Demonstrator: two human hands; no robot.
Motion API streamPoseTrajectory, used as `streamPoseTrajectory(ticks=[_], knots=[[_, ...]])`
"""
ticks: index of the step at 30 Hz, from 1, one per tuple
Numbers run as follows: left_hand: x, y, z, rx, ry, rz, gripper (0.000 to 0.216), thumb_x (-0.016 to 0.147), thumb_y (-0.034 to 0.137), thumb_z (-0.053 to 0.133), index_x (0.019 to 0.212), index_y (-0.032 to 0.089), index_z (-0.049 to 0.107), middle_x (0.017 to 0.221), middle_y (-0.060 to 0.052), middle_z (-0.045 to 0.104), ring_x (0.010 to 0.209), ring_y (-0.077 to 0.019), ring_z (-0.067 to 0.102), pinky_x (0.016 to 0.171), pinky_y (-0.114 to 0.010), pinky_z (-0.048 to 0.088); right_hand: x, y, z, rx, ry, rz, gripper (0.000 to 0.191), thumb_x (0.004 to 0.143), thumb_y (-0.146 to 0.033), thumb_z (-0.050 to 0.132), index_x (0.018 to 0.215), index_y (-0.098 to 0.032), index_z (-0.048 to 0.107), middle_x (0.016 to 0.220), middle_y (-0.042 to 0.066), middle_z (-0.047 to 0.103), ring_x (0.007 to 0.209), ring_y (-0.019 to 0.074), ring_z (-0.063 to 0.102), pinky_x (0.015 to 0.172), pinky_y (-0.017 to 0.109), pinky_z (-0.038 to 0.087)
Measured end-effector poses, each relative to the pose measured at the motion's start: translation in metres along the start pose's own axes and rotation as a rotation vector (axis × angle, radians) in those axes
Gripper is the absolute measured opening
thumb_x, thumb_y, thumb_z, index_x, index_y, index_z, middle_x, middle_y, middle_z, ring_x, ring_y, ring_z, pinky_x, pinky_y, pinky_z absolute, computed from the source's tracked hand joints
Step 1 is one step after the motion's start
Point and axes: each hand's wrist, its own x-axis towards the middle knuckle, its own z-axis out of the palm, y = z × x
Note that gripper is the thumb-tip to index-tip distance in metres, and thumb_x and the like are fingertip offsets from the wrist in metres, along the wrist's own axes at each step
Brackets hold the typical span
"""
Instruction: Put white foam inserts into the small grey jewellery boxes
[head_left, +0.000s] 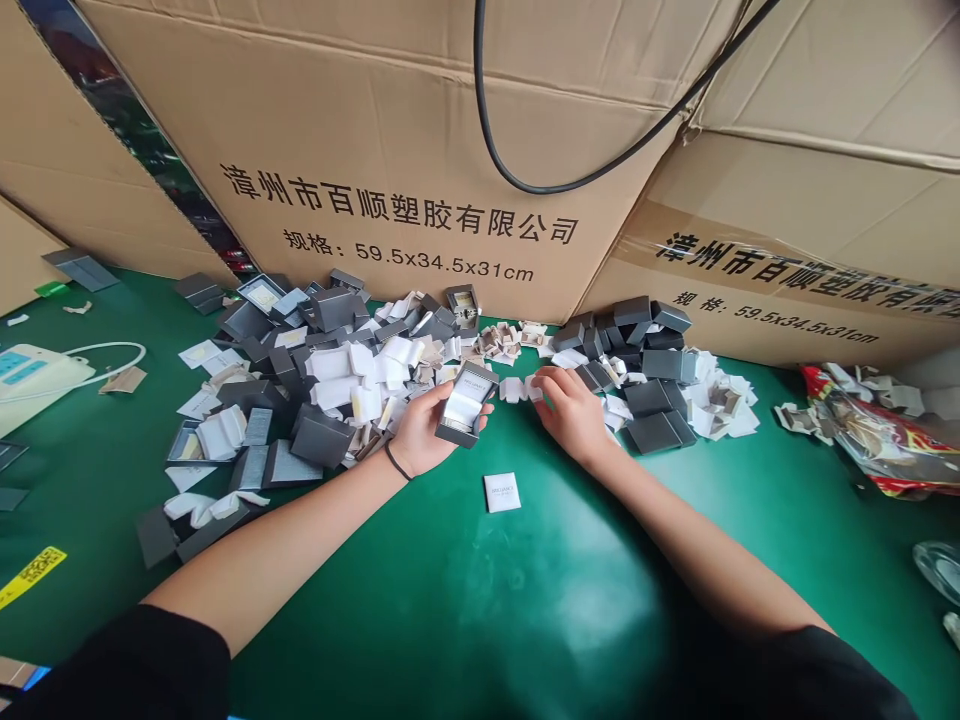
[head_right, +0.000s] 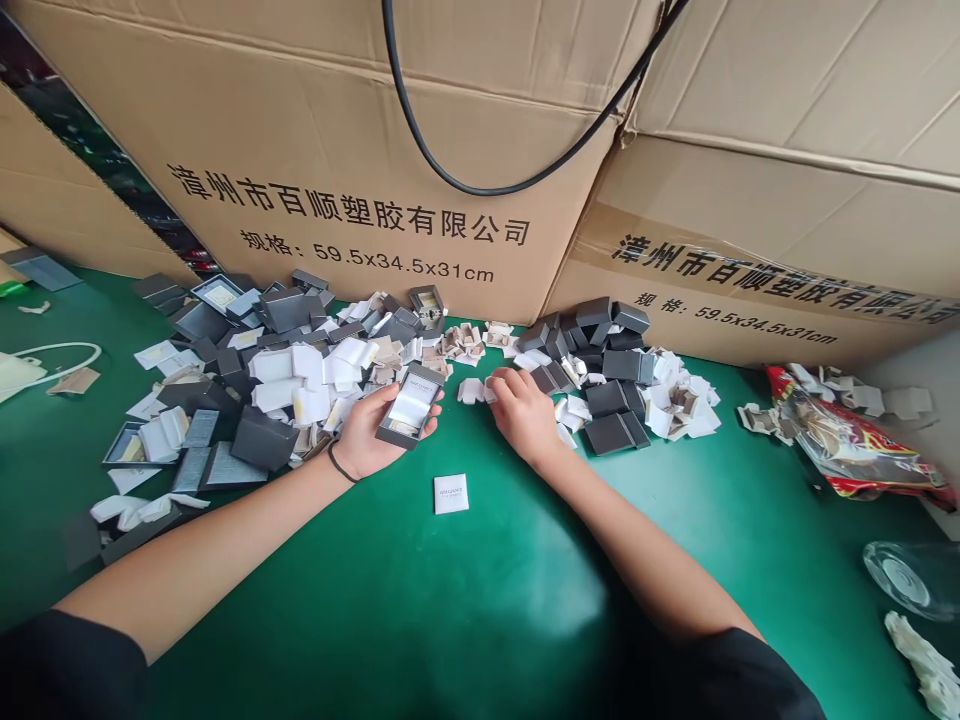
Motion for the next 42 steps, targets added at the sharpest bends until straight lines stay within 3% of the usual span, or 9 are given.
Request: streamPoseTrajectory(ticks=[6,10,13,18,26,31,36,42], knots=[[0.0,0.0,0.003,0.026,0.032,-0.021,0.033,0.083,0.028,0.05,0.111,0.013,0.057,0.097,-0.012,0.068,0.082,-0.0216,0.066,0.07,-0.033,0.051,-0.013,-0.002,-0.002,0.075,-0.064,0.036,0.035,0.068,-0.002,0.042,0.094,-0.02,0.058,0.109,0.006,0.062,0.093,0.022,0.056,0.073,0.034,0.047],[0.002,-0.001,0.003,0.069,0.061,-0.035,0.032,0.085,0.027,0.049,0.112,0.012,0.057,0.095,-0.012,0.069,0.081,-0.0218,0.066,0.07,-0.034,0.051,-0.01,-0.005,-0.007,0.07,-0.016,0.062,0.021,0.076,-0.015,0.05,0.095,-0.018,0.059,0.109,0.008,0.064,0.09,0.0244,0.053,0.076,0.038,0.045],[0.002,-0.001,0.003,0.114,0.044,-0.035,0.031,0.086,0.028,0.048,0.112,0.013,0.056,0.092,-0.011,0.069,0.077,-0.0217,0.067,0.069,-0.033,0.05,-0.01,0.0,-0.001,0.071,-0.021,0.043,0.021,0.083,-0.027,0.053,0.101,-0.017,0.057,0.114,0.011,0.062,0.092,0.0262,0.051,0.078,0.041,0.046],[0.002,-0.001,0.007,0.15,0.02,-0.012,0.03,0.085,0.026,0.05,0.112,0.014,0.057,0.093,-0.009,0.069,0.077,-0.0208,0.066,0.071,-0.033,0.05,-0.011,0.007,0.01,0.143,-0.052,0.051,0.021,0.083,-0.026,0.053,0.103,-0.018,0.055,0.105,0.011,0.063,0.091,0.0261,0.052,0.077,0.041,0.049],[0.0,-0.002,0.009,0.146,0.035,0.044,0.03,0.085,0.027,0.05,0.11,0.013,0.059,0.092,-0.01,0.069,0.083,-0.0204,0.064,0.074,-0.032,0.051,-0.009,-0.002,0.0,0.303,-0.005,-0.116,0.016,0.086,-0.025,0.051,0.101,-0.02,0.054,0.111,0.01,0.06,0.096,0.0237,0.053,0.082,0.042,0.048],[-0.001,-0.002,0.011,0.146,0.067,0.042,0.027,0.085,0.026,0.05,0.106,0.013,0.06,0.088,-0.009,0.069,0.076,-0.0189,0.064,0.069,-0.03,0.051,-0.01,-0.005,0.0,0.378,0.016,-0.153,0.016,0.087,-0.027,0.05,0.102,-0.021,0.053,0.114,0.011,0.059,0.099,0.0228,0.054,0.084,0.043,0.048],[0.002,-0.002,0.008,0.109,0.109,-0.027,0.028,0.087,0.028,0.046,0.107,0.013,0.059,0.087,-0.01,0.069,0.077,-0.0199,0.065,0.071,-0.032,0.052,-0.01,-0.006,0.001,0.42,0.021,-0.169,0.018,0.087,-0.025,0.052,0.105,-0.02,0.051,0.114,0.011,0.059,0.101,0.022,0.054,0.085,0.041,0.049],[0.003,0.0,0.007,0.073,0.068,-0.115,0.032,0.089,0.03,0.044,0.111,0.012,0.058,0.088,-0.012,0.069,0.08,-0.0214,0.066,0.071,-0.032,0.052,-0.011,-0.013,0.003,0.489,0.005,-0.154,0.023,0.087,-0.027,0.053,0.108,-0.02,0.049,0.111,0.012,0.059,0.104,0.0224,0.054,0.083,0.039,0.051]])
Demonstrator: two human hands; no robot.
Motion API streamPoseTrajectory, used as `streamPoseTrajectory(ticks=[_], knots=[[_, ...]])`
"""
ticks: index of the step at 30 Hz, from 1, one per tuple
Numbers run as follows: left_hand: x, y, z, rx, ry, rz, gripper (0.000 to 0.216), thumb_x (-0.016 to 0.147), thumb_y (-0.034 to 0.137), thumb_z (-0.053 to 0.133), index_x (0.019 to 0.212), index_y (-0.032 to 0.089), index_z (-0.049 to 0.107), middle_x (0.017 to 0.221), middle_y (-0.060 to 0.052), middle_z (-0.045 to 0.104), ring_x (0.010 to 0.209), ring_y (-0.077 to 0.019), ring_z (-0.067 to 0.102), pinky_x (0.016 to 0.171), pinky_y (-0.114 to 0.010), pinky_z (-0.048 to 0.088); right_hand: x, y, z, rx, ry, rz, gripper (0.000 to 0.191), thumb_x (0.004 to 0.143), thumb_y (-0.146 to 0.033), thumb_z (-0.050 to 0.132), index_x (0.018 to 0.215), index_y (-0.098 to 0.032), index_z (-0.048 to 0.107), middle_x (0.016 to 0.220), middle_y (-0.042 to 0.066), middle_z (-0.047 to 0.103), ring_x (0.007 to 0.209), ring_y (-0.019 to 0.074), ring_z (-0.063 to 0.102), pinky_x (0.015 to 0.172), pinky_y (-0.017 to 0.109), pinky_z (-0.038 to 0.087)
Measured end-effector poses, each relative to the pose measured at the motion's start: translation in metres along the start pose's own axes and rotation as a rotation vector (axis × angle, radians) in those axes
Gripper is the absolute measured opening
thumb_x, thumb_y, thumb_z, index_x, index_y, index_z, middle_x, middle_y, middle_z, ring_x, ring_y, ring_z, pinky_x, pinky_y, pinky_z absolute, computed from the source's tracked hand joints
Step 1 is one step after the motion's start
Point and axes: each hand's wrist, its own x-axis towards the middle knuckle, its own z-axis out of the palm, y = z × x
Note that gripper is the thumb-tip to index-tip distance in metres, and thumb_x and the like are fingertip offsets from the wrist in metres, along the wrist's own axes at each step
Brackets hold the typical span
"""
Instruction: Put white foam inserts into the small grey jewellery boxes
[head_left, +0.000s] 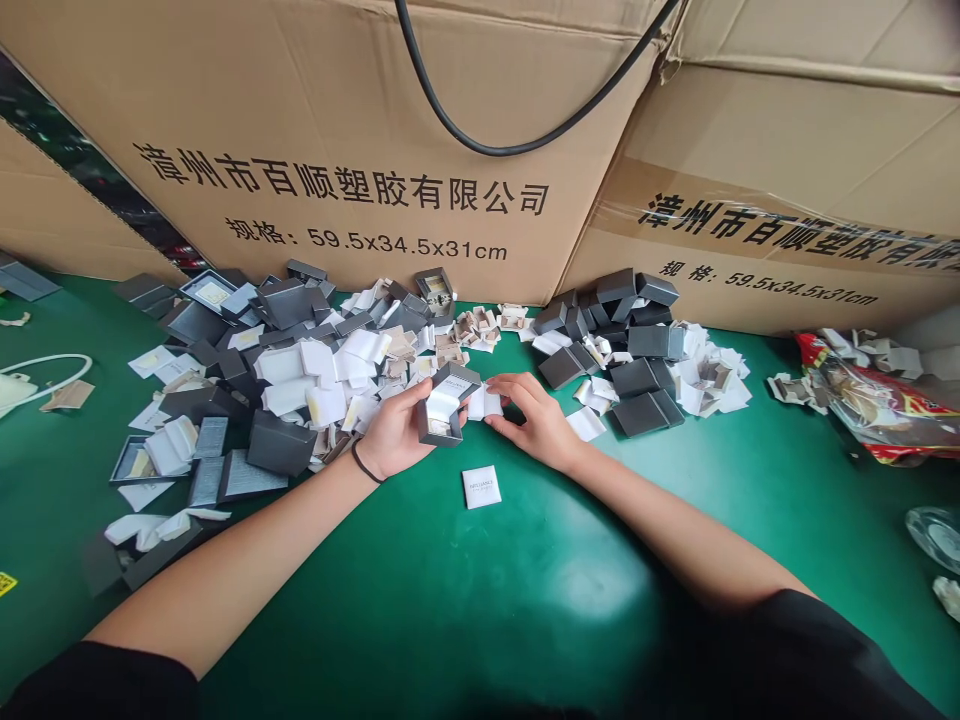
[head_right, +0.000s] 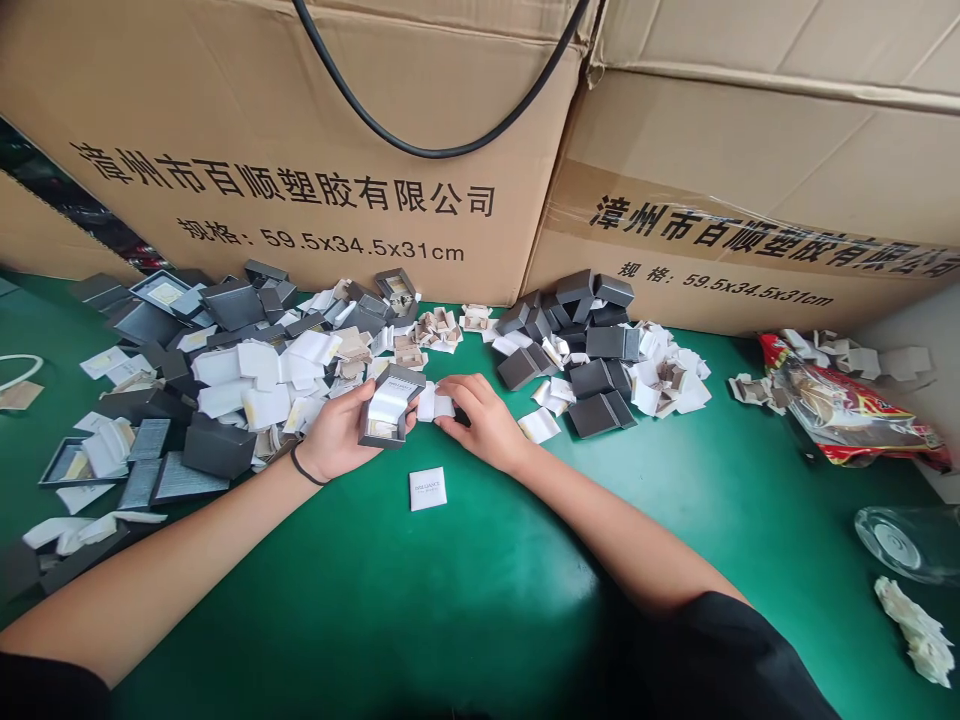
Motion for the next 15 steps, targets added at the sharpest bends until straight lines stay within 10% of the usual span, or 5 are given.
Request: streamPoseTrajectory(ticks=[15], knots=[[0.002,-0.004,0.005,0.089,-0.065,0.043,0.026,0.089,0.028,0.046,0.107,0.014,0.058,0.088,-0.008,0.068,0.074,-0.0187,0.065,0.067,-0.031,0.053,0.01,-0.004,0.006,-0.042,-0.169,0.266,0.038,0.077,-0.018,0.059,0.115,-0.02,0.058,0.11,0.01,0.057,0.1,0.0241,0.056,0.087,0.041,0.051]])
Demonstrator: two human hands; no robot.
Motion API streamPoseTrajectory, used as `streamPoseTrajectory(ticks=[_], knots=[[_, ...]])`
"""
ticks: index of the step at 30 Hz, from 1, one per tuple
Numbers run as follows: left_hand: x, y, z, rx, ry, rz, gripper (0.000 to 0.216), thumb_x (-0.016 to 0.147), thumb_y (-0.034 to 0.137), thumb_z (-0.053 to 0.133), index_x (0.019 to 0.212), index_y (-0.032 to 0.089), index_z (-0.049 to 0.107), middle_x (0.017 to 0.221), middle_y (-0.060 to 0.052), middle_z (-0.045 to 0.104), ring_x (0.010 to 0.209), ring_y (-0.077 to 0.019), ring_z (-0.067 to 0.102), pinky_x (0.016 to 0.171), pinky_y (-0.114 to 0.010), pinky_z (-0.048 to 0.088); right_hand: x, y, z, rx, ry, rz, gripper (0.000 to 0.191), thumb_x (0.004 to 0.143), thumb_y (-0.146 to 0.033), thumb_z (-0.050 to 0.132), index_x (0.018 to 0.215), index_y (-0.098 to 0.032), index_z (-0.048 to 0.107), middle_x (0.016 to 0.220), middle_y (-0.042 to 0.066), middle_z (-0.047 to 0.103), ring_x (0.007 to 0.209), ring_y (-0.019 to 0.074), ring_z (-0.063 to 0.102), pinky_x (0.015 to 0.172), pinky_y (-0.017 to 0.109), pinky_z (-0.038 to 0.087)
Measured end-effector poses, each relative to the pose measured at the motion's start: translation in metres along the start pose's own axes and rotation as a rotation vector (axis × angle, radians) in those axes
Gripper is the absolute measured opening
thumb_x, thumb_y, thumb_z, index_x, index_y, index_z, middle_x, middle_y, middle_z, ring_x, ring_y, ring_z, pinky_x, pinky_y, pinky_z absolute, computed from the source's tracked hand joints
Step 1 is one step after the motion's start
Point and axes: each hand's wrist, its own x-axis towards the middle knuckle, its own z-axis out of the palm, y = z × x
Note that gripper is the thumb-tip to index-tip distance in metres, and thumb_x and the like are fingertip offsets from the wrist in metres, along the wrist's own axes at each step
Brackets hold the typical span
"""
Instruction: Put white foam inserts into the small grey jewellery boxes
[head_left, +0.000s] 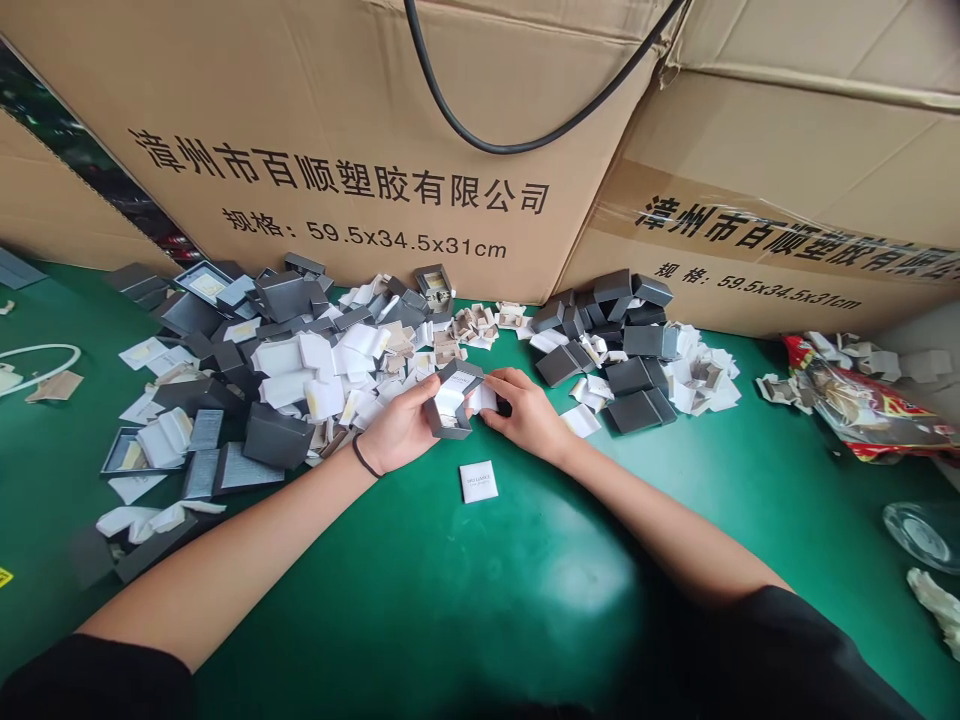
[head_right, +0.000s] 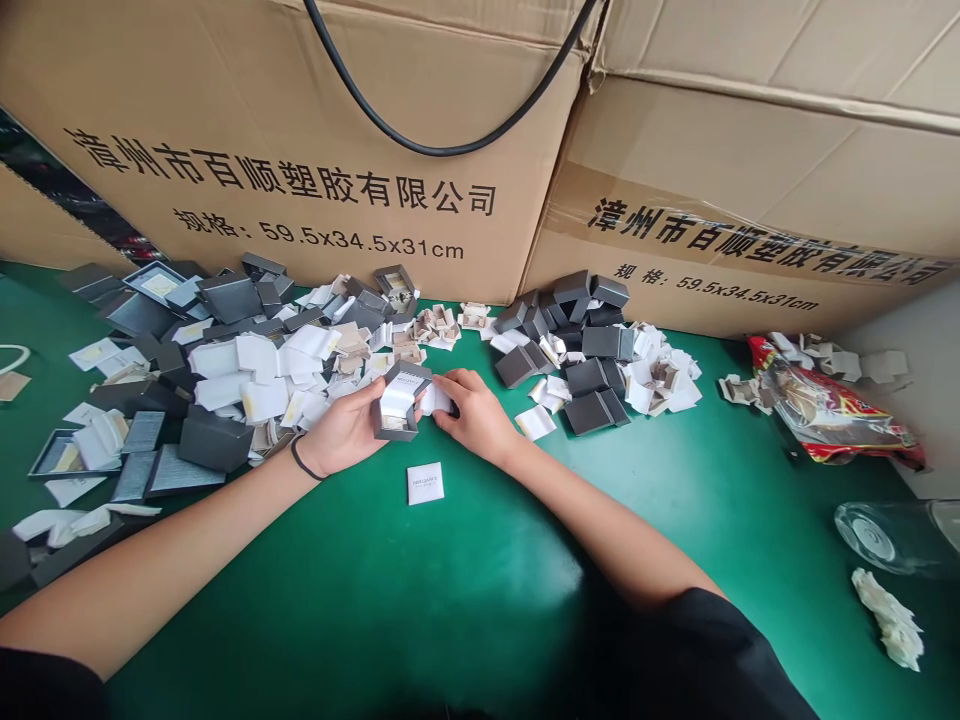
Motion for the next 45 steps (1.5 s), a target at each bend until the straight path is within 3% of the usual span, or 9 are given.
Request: streamPoseTrajectory(ticks=[9,14,19,23,27,34,40,45], knots=[[0.003,-0.004,-0.006,-0.002,-0.056,0.035,0.027,0.085,0.029,0.053,0.106,0.014,0.061,0.093,-0.008,0.067,0.082,-0.0191,0.064,0.076,-0.033,0.051,0.005,-0.005,-0.004,-0.024,-0.07,0.037,0.03,0.077,-0.025,0.066,0.106,-0.019,0.063,0.105,0.009,0.057,0.088,0.0215,0.057,0.08,0.038,0.052],[0.003,-0.005,-0.009,0.031,-0.096,0.103,0.03,0.082,0.029,0.059,0.109,0.016,0.06,0.096,-0.008,0.066,0.086,-0.0199,0.063,0.078,-0.033,0.049,0.005,-0.001,0.001,-0.01,-0.01,0.03,0.031,0.076,-0.025,0.064,0.106,-0.018,0.062,0.104,0.01,0.057,0.087,0.0215,0.056,0.078,0.037,0.052],[-0.002,-0.001,-0.011,0.042,-0.102,0.182,0.04,0.077,0.026,0.065,0.114,0.016,0.059,0.104,-0.009,0.064,0.101,-0.023,0.059,0.091,-0.037,0.044,0.002,0.009,0.001,0.294,0.16,0.203,0.032,0.075,-0.031,0.063,0.104,-0.018,0.06,0.096,0.007,0.059,0.07,0.0144,0.055,0.068,0.032,0.052],[-0.002,-0.001,-0.014,0.101,-0.07,0.153,0.039,0.073,0.026,0.069,0.109,0.013,0.061,0.095,-0.008,0.065,0.095,-0.0216,0.059,0.089,-0.036,0.043,0.002,0.015,-0.003,0.736,0.179,0.346,0.035,0.075,-0.041,0.062,0.102,-0.02,0.058,0.091,0.004,0.063,0.075,0.0134,0.058,0.071,0.029,0.051],[-0.001,-0.003,-0.014,0.158,-0.02,0.199,0.04,0.07,0.024,0.073,0.107,0.017,0.061,0.098,-0.007,0.063,0.099,-0.0203,0.057,0.09,-0.034,0.042,0.003,0.015,-0.004,0.9,0.202,0.369,0.039,0.072,-0.044,0.067,0.101,-0.02,0.059,0.095,0.004,0.064,0.08,0.0136,0.059,0.077,0.03,0.05],[0.001,-0.008,-0.01,0.341,0.0,0.318,0.048,0.07,0.023,0.074,0.115,0.019,0.058,0.114,-0.007,0.06,0.111,-0.022,0.051,0.098,-0.034,0.038,0.0,0.004,0.001,0.844,0.269,0.277,0.043,0.073,-0.048,0.065,0.105,-0.022,0.054,0.102,0.005,0.061,0.087,0.0153,0.059,0.08,0.033,0.052],[0.001,-0.012,-0.009,0.526,0.003,0.351,0.054,0.07,0.026,0.073,0.12,0.021,0.055,0.121,-0.007,0.058,0.117,-0.0257,0.049,0.097,-0.036,0.04,-0.005,0.001,0.002,0.685,0.246,0.197,0.044,0.077,-0.048,0.062,0.112,-0.022,0.053,0.104,0.007,0.062,0.093,0.0176,0.059,0.087,0.037,0.051],[0.002,-0.013,-0.009,0.551,-0.005,0.366,0.056,0.07,0.026,0.073,0.122,0.019,0.053,0.124,-0.009,0.057,0.119,-0.0268,0.048,0.097,-0.036,0.041,-0.007,-0.005,0.003,0.652,0.188,0.108,0.043,0.08,-0.045,0.06,0.116,-0.022,0.052,0.108,0.007,0.062,0.098,0.0181,0.059,0.092,0.038,0.049]])
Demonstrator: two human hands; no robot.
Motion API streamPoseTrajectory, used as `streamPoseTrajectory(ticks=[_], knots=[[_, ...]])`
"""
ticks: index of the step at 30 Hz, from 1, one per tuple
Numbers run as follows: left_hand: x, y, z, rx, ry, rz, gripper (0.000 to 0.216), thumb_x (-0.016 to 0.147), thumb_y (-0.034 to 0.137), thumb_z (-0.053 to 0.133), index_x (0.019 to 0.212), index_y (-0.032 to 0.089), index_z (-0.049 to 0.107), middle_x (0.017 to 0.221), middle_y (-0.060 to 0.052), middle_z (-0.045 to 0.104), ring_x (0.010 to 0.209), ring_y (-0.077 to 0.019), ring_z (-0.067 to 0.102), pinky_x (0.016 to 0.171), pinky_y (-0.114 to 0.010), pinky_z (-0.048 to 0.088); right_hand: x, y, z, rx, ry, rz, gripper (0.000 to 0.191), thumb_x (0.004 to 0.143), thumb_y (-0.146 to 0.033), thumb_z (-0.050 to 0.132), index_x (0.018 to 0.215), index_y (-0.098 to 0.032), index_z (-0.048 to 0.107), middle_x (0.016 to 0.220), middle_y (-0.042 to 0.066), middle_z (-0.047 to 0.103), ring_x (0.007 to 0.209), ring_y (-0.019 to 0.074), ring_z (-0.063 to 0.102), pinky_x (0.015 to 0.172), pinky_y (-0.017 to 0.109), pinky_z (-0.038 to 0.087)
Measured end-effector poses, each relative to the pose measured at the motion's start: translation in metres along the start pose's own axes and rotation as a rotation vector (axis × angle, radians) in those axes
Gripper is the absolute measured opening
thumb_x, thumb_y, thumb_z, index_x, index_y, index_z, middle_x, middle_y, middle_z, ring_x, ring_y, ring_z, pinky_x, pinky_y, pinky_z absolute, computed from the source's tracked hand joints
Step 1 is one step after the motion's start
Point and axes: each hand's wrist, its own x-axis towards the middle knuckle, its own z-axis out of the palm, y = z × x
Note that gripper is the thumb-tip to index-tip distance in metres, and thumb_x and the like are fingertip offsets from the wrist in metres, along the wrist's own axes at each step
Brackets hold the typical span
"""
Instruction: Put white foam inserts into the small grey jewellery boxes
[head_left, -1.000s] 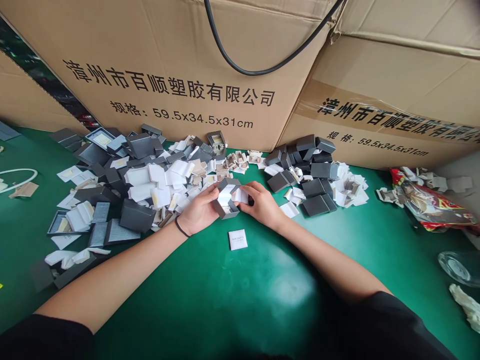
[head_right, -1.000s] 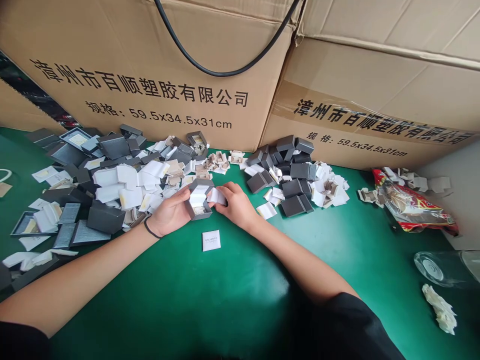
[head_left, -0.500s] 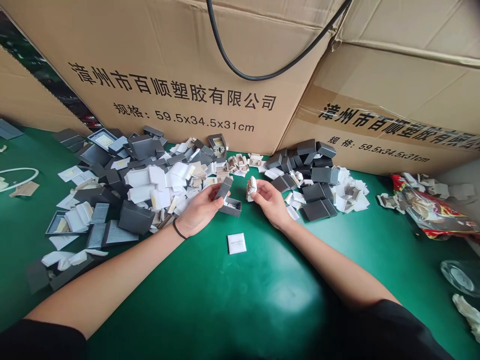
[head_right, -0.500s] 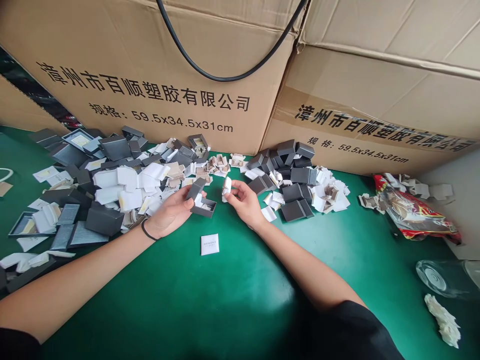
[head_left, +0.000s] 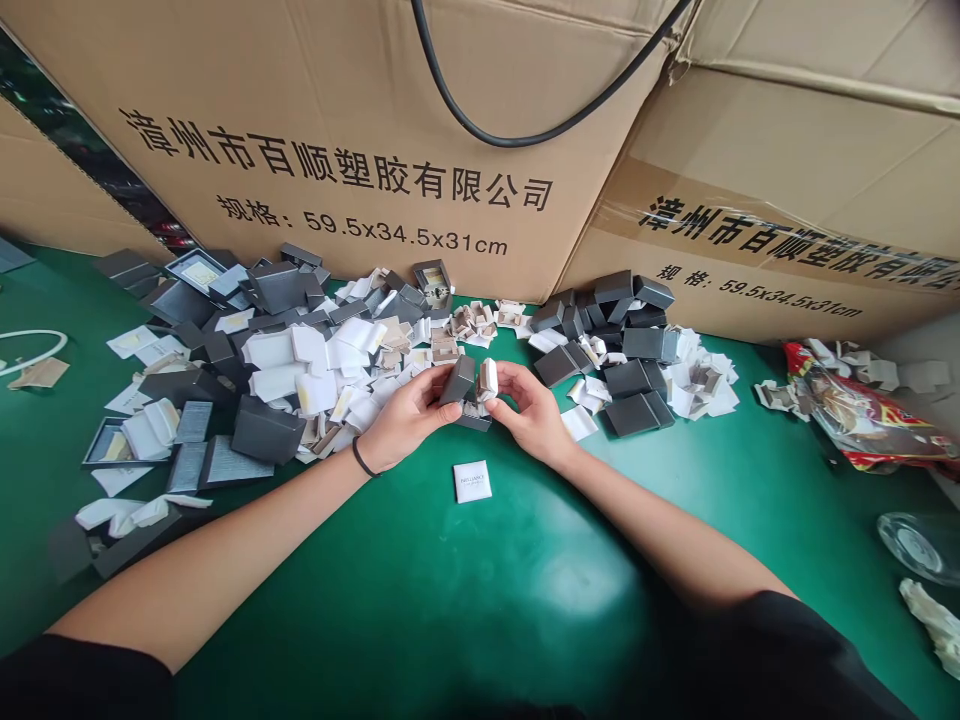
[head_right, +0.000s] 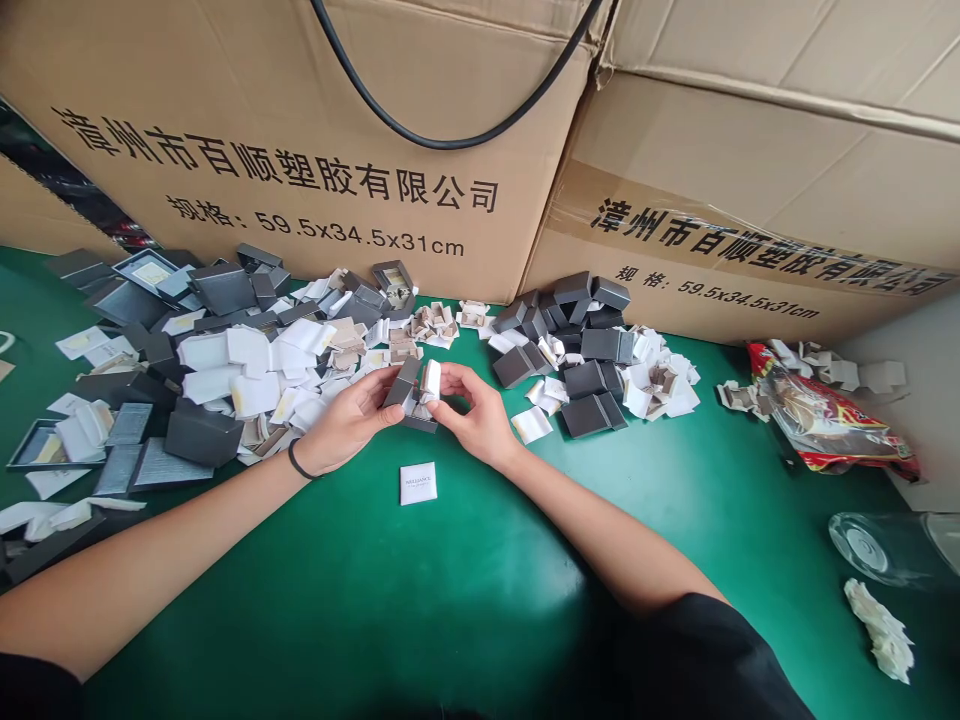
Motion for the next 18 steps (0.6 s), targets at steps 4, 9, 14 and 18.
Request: streamPoseTrajectory(ticks=[4,9,14,18], knots=[[0.001,-0.001,-0.001,-0.029,-0.012,-0.004,0.055,0.071,0.026,0.072,0.122,0.019,0.052,0.124,-0.01,0.056,0.12,-0.0276,0.047,0.098,-0.037,0.041,-0.001,-0.001,0.003,-0.038,-0.039,-0.001,0.042,0.081,-0.043,0.06,0.116,-0.022,0.051,0.108,0.006,0.061,0.095,0.0176,0.06,0.089,0.036,0.051],[0.0,-0.001,-0.002,-0.037,-0.028,0.006,0.055,0.071,0.025,0.073,0.122,0.019,0.053,0.125,-0.009,0.056,0.121,-0.0269,0.046,0.1,-0.037,0.039,0.0,0.003,0.003,-0.099,0.009,0.028,0.042,0.079,-0.041,0.062,0.115,-0.021,0.052,0.104,0.006,0.061,0.092,0.0167,0.058,0.08,0.031,0.053],[0.0,0.001,0.0,-0.029,-0.026,0.009,0.053,0.07,0.025,0.073,0.12,0.02,0.055,0.125,-0.009,0.056,0.121,-0.0269,0.046,0.1,-0.037,0.039,-0.001,0.001,0.003,-0.147,0.037,0.003,0.039,0.08,-0.039,0.061,0.115,-0.022,0.052,0.103,0.006,0.06,0.092,0.0166,0.057,0.078,0.031,0.053],[0.0,0.0,0.0,-0.045,0.005,0.008,0.054,0.069,0.025,0.074,0.12,0.02,0.055,0.124,-0.009,0.057,0.122,-0.028,0.046,0.101,-0.039,0.039,-0.002,-0.007,0.002,-0.268,-0.041,-0.092,0.037,0.079,-0.038,0.061,0.112,-0.022,0.054,0.104,0.007,0.062,0.09,0.0176,0.059,0.081,0.034,0.052]])
